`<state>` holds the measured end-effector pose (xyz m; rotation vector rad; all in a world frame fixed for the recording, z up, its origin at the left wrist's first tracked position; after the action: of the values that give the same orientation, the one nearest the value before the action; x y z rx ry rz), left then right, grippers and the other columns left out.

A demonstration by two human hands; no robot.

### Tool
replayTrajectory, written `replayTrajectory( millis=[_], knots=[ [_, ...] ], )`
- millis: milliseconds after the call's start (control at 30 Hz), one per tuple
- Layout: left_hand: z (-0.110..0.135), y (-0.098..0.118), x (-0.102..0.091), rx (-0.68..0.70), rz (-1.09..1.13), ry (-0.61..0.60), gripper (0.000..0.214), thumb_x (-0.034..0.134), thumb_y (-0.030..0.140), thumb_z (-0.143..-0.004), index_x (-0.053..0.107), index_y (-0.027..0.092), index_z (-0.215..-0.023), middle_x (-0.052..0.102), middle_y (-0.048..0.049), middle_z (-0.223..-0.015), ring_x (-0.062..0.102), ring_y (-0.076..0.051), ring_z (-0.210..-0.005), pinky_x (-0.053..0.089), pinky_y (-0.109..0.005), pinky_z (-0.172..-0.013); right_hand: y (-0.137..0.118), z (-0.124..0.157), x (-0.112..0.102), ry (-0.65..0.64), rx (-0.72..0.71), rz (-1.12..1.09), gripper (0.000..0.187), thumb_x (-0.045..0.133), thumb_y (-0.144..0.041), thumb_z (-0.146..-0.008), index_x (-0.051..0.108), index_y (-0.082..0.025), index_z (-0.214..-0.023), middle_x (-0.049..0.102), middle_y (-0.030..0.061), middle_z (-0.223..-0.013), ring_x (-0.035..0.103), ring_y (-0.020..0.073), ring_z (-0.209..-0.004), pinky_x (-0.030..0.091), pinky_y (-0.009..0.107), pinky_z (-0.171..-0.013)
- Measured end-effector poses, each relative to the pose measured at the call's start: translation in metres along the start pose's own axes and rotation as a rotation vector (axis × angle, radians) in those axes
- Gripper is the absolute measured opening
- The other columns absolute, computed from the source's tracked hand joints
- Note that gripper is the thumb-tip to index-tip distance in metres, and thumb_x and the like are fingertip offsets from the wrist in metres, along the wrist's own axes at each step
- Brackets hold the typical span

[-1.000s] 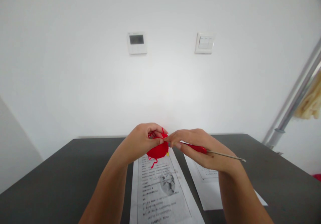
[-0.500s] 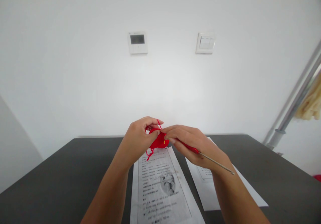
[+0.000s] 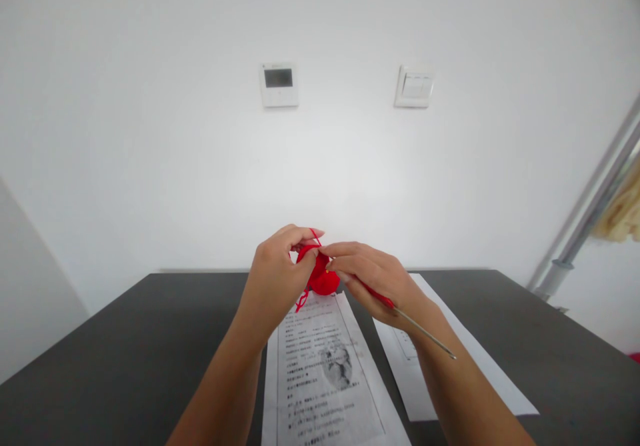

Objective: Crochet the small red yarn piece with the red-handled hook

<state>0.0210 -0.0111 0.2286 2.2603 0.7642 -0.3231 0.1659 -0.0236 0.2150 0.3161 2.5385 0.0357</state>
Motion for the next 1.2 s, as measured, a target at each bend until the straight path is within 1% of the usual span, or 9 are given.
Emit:
replayTrajectory(
  millis=[167, 300, 433, 533, 667, 800, 967, 1067, 1200],
  knots=[
    [0.002, 0.004, -0.002, 0.000, -0.018, 0.050, 0.023, 0.052, 0.010, -0.080, 0.071, 0.018, -0.090, 0.073, -0.0029, -0.092, 0.067, -0.016, -0.086, 0.052, -0.028, -0.080, -0.001, 0.002, 0.001, 0.062, -0.036, 0.028, 0.019, 0.047, -0.012, -0.095, 0.057, -0.015, -0.111, 0.070, 0.0160, -0.110, 0.067, 0.0206, -0.109, 0.061, 0.038, -0.088],
    [0.003, 0.006, -0.002, -0.008, -0.005, 0.089, 0.020, 0.053, 0.012, -0.081, 0.070, 0.019, -0.088, 0.072, -0.0033, -0.090, 0.067, -0.017, -0.085, 0.052, -0.028, -0.080, 0.000, 0.002, 0.004, 0.087, -0.035, 0.032, 0.021, 0.049, -0.012, -0.094, 0.057, -0.018, -0.113, 0.070, 0.0151, -0.114, 0.066, 0.0209, -0.112, 0.060, 0.040, -0.089],
    [0.004, 0.006, -0.003, -0.014, 0.029, 0.134, 0.016, 0.055, 0.015, -0.082, 0.070, 0.019, -0.085, 0.072, -0.0037, -0.091, 0.066, -0.017, -0.085, 0.051, -0.029, -0.080, 0.000, 0.003, 0.006, 0.137, -0.060, 0.038, 0.022, 0.049, -0.010, -0.093, 0.058, -0.017, -0.112, 0.069, 0.0168, -0.116, 0.065, 0.0217, -0.115, 0.059, 0.041, -0.092],
    [0.004, 0.004, -0.004, -0.030, 0.062, 0.137, 0.015, 0.056, 0.015, -0.082, 0.070, 0.018, -0.087, 0.072, -0.0043, -0.092, 0.066, -0.017, -0.086, 0.051, -0.030, -0.082, 0.001, 0.004, 0.005, 0.140, -0.053, 0.026, 0.022, 0.049, -0.011, -0.094, 0.059, -0.018, -0.112, 0.069, 0.0159, -0.118, 0.064, 0.0214, -0.117, 0.059, 0.041, -0.093],
    [0.003, -0.001, -0.001, -0.090, 0.158, 0.073, 0.019, 0.058, 0.017, -0.081, 0.072, 0.017, -0.092, 0.073, -0.0051, -0.096, 0.066, -0.017, -0.086, 0.052, -0.030, -0.084, 0.005, 0.004, -0.003, 0.106, 0.033, -0.088, 0.022, 0.049, -0.011, -0.094, 0.062, -0.020, -0.110, 0.071, 0.0116, -0.115, 0.067, 0.0186, -0.112, 0.059, 0.038, -0.092],
    [0.003, -0.008, 0.003, -0.182, 0.316, -0.021, 0.020, 0.062, 0.020, -0.078, 0.074, 0.017, -0.094, 0.074, -0.0052, -0.093, 0.067, -0.018, -0.086, 0.054, -0.030, -0.079, 0.013, 0.007, -0.012, 0.071, 0.189, -0.268, 0.022, 0.050, -0.011, -0.094, 0.066, -0.021, -0.105, 0.074, 0.0073, -0.114, 0.068, 0.0163, -0.110, 0.057, 0.034, -0.094],
    [0.004, -0.015, 0.008, -0.319, 0.523, -0.140, 0.025, 0.070, 0.026, -0.073, 0.075, 0.016, -0.095, 0.074, -0.0052, -0.081, 0.068, -0.018, -0.073, 0.054, -0.027, -0.064, 0.024, 0.015, -0.015, 0.148, 0.356, -0.557, 0.022, 0.053, -0.015, -0.095, 0.071, -0.027, -0.103, 0.075, 0.0016, -0.112, 0.069, 0.0165, -0.108, 0.057, 0.034, -0.093],
    [0.004, -0.017, 0.008, -0.357, 0.617, -0.171, 0.024, 0.074, 0.028, -0.070, 0.075, 0.017, -0.091, 0.076, -0.0071, -0.090, 0.068, -0.017, -0.072, 0.055, -0.027, -0.063, 0.025, 0.016, -0.015, 0.194, 0.386, -0.656, 0.019, 0.055, -0.019, -0.095, 0.072, -0.026, -0.101, 0.076, 0.0022, -0.109, 0.070, 0.0179, -0.107, 0.058, 0.037, -0.092],
    [0.005, -0.018, 0.006, -0.374, 0.671, -0.166, 0.021, 0.075, 0.027, -0.066, 0.075, 0.016, -0.083, 0.076, -0.0101, -0.102, 0.069, -0.018, -0.072, 0.055, -0.028, -0.064, 0.026, 0.016, -0.015, 0.229, 0.429, -0.703, 0.015, 0.058, -0.026, -0.095, 0.073, -0.024, -0.097, 0.077, 0.0046, -0.107, 0.072, 0.0202, -0.102, 0.060, 0.041, -0.091]
  ],
)
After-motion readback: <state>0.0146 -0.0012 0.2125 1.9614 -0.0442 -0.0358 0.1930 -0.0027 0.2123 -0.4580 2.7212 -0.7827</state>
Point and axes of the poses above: each hand's wrist, its own z-axis away from the middle knuckle, its own x-axis out of the palm, y = z × x, the point moved 6 cm from there along -z, towards the middle knuckle
